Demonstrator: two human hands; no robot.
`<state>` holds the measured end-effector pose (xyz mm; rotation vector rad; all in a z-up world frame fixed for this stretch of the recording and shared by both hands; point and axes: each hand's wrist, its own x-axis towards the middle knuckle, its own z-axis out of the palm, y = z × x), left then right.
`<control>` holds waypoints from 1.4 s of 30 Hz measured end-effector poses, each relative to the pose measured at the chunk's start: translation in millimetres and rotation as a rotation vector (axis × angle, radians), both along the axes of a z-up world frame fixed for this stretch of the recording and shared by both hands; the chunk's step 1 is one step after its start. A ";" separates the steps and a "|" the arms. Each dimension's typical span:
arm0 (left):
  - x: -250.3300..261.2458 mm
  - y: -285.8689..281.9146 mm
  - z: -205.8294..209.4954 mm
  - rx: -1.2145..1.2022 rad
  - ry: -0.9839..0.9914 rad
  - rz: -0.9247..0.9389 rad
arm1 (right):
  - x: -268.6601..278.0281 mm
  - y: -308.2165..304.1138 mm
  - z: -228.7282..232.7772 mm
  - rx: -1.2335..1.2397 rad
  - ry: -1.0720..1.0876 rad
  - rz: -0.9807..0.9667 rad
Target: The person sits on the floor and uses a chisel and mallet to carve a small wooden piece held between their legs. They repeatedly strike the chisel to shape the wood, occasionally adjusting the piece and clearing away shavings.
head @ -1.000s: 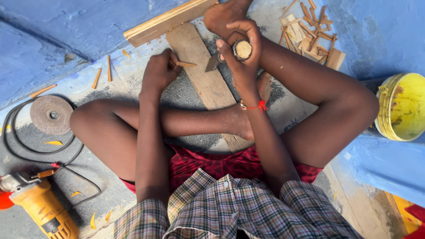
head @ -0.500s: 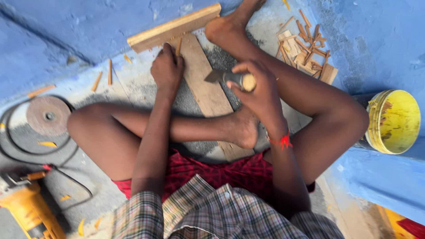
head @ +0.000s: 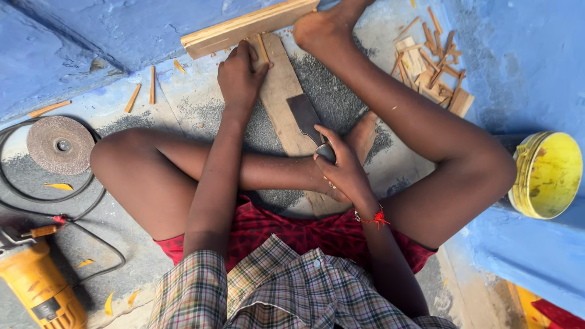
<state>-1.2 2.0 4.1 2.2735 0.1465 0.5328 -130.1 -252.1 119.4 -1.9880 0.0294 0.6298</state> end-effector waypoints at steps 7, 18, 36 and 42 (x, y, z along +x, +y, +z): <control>-6.4 8.5 4.5 -0.236 0.045 0.021 | 13.5 12.7 8.3 0.045 -0.170 -0.030; -53.9 -8.9 50.7 0.281 -0.156 -0.119 | 61.1 48.7 -6.9 -0.100 -0.444 0.032; -49.1 -63.5 53.3 0.503 0.110 -0.120 | 75.6 71.8 12.5 -0.160 -0.119 -0.044; -45.0 -70.3 33.4 0.635 0.278 -0.077 | 78.6 63.1 -30.6 -0.088 -0.653 0.054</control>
